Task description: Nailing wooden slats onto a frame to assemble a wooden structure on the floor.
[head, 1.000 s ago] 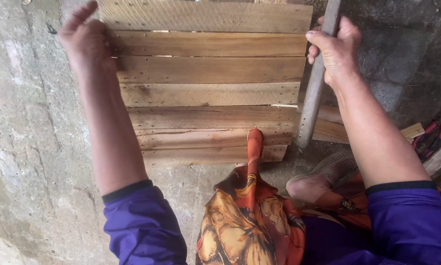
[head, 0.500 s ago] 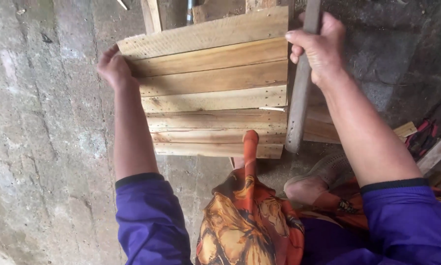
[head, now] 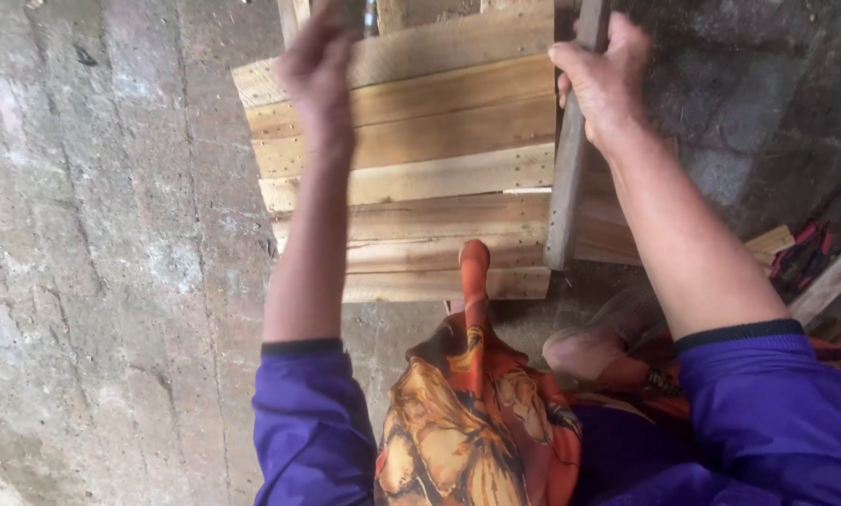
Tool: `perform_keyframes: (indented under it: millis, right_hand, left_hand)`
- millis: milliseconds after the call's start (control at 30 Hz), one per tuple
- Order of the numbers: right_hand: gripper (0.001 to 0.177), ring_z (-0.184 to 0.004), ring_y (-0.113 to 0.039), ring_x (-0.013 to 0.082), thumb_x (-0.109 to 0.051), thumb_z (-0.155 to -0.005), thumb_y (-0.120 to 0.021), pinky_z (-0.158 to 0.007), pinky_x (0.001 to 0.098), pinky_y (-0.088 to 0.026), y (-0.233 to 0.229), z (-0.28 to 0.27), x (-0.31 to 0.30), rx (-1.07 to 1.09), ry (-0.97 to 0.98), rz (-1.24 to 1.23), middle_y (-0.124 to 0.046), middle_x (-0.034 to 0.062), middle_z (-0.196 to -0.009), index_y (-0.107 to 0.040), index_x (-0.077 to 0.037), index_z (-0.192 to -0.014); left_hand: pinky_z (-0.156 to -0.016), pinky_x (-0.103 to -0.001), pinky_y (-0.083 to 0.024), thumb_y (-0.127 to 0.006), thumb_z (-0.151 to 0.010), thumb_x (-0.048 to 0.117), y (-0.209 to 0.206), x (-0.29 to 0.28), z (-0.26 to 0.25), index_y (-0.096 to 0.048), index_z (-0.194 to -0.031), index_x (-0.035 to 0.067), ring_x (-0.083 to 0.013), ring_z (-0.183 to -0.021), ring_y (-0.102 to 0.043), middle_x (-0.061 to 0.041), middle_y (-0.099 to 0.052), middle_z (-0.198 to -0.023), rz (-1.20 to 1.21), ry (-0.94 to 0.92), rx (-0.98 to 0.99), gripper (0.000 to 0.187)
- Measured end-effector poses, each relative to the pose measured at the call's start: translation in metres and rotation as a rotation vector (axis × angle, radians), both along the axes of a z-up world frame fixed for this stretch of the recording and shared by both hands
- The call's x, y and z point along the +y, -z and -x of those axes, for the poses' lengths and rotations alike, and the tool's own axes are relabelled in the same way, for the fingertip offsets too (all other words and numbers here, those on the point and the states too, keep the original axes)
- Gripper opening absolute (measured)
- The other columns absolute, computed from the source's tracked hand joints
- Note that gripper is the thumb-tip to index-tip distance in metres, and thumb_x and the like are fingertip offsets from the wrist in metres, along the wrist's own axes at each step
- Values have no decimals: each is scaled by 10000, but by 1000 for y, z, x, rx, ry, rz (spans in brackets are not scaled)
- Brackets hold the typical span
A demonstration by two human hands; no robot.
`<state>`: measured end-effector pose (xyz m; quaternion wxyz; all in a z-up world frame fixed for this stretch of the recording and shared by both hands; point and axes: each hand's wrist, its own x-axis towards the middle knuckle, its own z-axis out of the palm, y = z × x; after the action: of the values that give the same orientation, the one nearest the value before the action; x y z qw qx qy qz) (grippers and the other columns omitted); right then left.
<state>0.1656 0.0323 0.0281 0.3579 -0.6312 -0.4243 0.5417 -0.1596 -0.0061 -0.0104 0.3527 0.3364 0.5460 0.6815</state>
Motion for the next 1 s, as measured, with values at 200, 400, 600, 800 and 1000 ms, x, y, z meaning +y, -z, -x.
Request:
perform_keyframes:
  millis: [200, 400, 600, 800, 1000]
  right_hand:
    - [186, -524, -561, 101, 44, -885, -738, -408, 226, -495, 4, 5, -1, -32, -13, -85, -653, 36, -823, -634, -47, -1010]
    - [168, -524, -547, 96, 43, -897, -726, -430, 219, -499, 2, 6, -3, 4, -11, -129, -640, 30, -794, -645, -36, -1022]
    - [220, -526, -561, 91, 71, -893, -691, -406, 202, -515, 0, 6, -5, 48, -19, -152, -655, 49, -833, -636, -11, -1090]
    - [208, -547, -569, 90, 82, -900, -716, -421, 201, -527, 6, 4, -4, 65, -16, -154, -654, 48, -846, -627, -19, -1059]
    - [191, -523, -571, 96, 81, -907, -741, -406, 211, -529, 15, 2, -4, 43, -20, -166, -646, 40, -800, -631, -28, -1018]
  left_hand:
    - [-585, -216, -535, -699, -855, -23, -36, 41, -134, -755, -1109, 65, -81, -640, -605, -4, -740, -811, 18, 313, 294, 275]
    - [-623, -232, -555, -705, -784, -23, -7, 60, -172, -746, -928, 72, -87, -678, -631, 0, -702, -870, 6, 227, 279, 178]
    - [-792, -308, -561, -736, -759, -31, -24, 52, -171, -731, -987, 131, -157, -858, -613, 29, -688, -877, -5, 193, 600, 280]
    - [-799, -284, -575, -772, -779, 17, -29, 54, -166, -779, -961, 141, -138, -882, -643, 27, -752, -920, 10, 226, 576, 221]
    - [-774, -319, -520, -811, -751, 72, -26, 51, -171, -791, -848, 159, -149, -864, -560, 43, -669, -895, -13, 176, 628, 132]
